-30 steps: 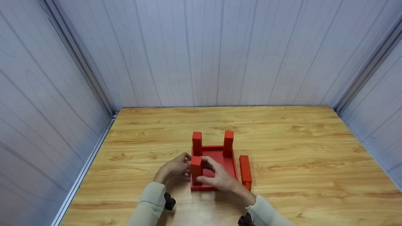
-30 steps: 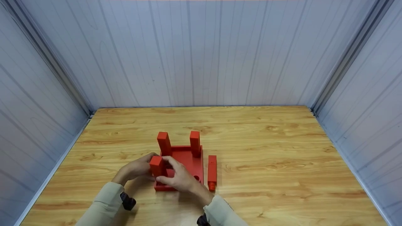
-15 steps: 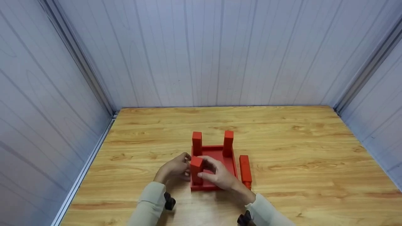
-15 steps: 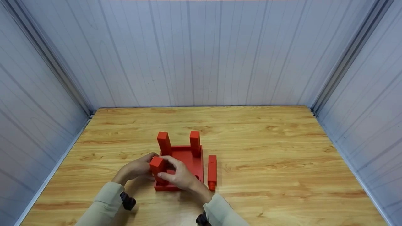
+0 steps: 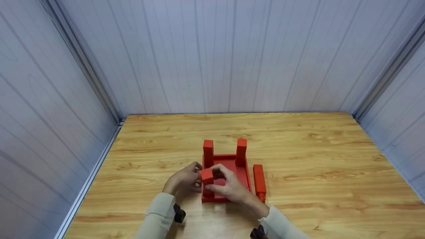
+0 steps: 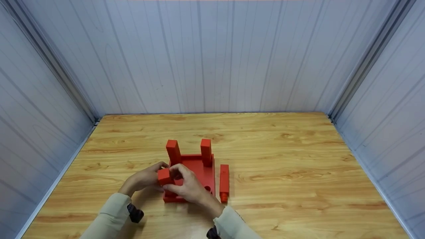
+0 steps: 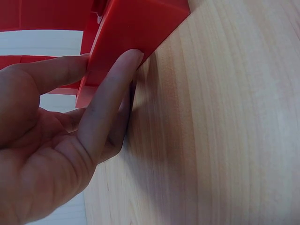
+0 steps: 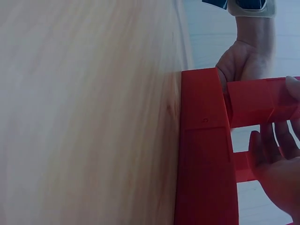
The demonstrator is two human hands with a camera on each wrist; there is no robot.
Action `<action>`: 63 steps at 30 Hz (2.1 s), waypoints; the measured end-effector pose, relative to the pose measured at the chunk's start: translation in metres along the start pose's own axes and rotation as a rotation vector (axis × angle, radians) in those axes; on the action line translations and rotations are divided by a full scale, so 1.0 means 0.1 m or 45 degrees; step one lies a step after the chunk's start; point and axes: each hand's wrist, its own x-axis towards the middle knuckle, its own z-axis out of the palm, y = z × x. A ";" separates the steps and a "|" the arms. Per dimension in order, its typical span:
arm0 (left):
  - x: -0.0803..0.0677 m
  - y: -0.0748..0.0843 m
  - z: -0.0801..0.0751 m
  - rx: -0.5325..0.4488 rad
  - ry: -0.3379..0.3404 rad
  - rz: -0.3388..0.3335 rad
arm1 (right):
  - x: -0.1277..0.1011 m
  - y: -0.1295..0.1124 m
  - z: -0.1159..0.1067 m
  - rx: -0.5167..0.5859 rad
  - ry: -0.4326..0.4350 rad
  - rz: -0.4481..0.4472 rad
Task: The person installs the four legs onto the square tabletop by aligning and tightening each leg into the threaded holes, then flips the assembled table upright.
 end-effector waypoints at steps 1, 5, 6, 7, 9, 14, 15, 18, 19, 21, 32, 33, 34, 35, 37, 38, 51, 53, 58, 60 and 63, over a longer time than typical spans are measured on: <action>0.00 0.00 0.00 0.000 -0.001 0.001 | 0.00 0.03 0.01 -0.006 0.011 -0.003; 0.00 -0.01 -0.01 -0.014 -0.008 -0.002 | 0.00 0.16 0.02 -0.027 0.032 -0.013; 0.00 -0.01 -0.01 -0.015 -0.010 -0.003 | 0.00 0.17 0.03 -0.034 0.032 -0.020; 0.01 -0.02 -0.01 -0.017 -0.010 -0.005 | 0.00 0.19 0.03 -0.040 0.034 -0.025; 0.01 -0.02 -0.01 -0.024 -0.014 -0.004 | 0.00 0.20 0.03 -0.053 0.036 -0.042; 0.01 -0.03 -0.01 -0.059 -0.031 -0.001 | -0.01 0.20 0.04 -0.076 0.032 -0.024; 0.01 -0.04 -0.01 -0.060 -0.033 0.005 | -0.01 0.20 0.04 -0.083 0.029 -0.013; 0.01 -0.03 -0.01 -0.058 -0.032 0.017 | -0.02 0.17 0.04 -0.094 0.013 0.020; 0.01 -0.03 -0.01 -0.057 -0.031 0.018 | -0.02 0.15 0.04 -0.092 0.006 0.028; 0.01 -0.03 -0.01 -0.056 -0.034 0.024 | -0.02 0.11 0.03 -0.062 -0.018 0.038; -0.01 -0.03 0.00 -0.067 -0.025 0.033 | 0.00 0.05 -0.05 0.303 -0.201 -0.067; -0.01 -0.03 0.00 -0.069 -0.025 0.035 | -0.01 0.02 -0.06 0.313 -0.204 -0.059; -0.01 -0.03 0.00 -0.064 -0.022 0.042 | -0.01 -0.01 -0.06 0.312 -0.203 -0.055; -0.01 -0.03 0.00 -0.062 -0.019 0.043 | -0.01 -0.05 -0.07 0.312 -0.202 -0.049; -0.01 -0.02 0.01 -0.056 -0.017 0.043 | -0.01 -0.12 -0.08 0.316 -0.196 -0.047; -0.01 -0.02 0.01 -0.051 -0.014 0.043 | -0.01 -0.12 -0.08 0.310 -0.193 -0.050; 0.00 -0.01 -0.01 -0.008 -0.004 0.015 | -0.01 -0.13 -0.05 0.103 -0.095 -0.065; 0.00 -0.01 -0.01 -0.010 -0.005 0.012 | -0.01 -0.14 -0.04 0.088 -0.072 -0.056; 0.01 0.00 -0.01 -0.020 0.002 0.014 | -0.01 -0.17 -0.03 0.051 -0.013 -0.026; 0.01 0.00 -0.01 -0.034 -0.003 0.020 | 0.00 -0.18 -0.02 0.035 0.005 -0.022; 0.01 0.00 -0.01 -0.067 -0.015 0.028 | 0.00 -0.14 0.00 0.011 0.024 -0.015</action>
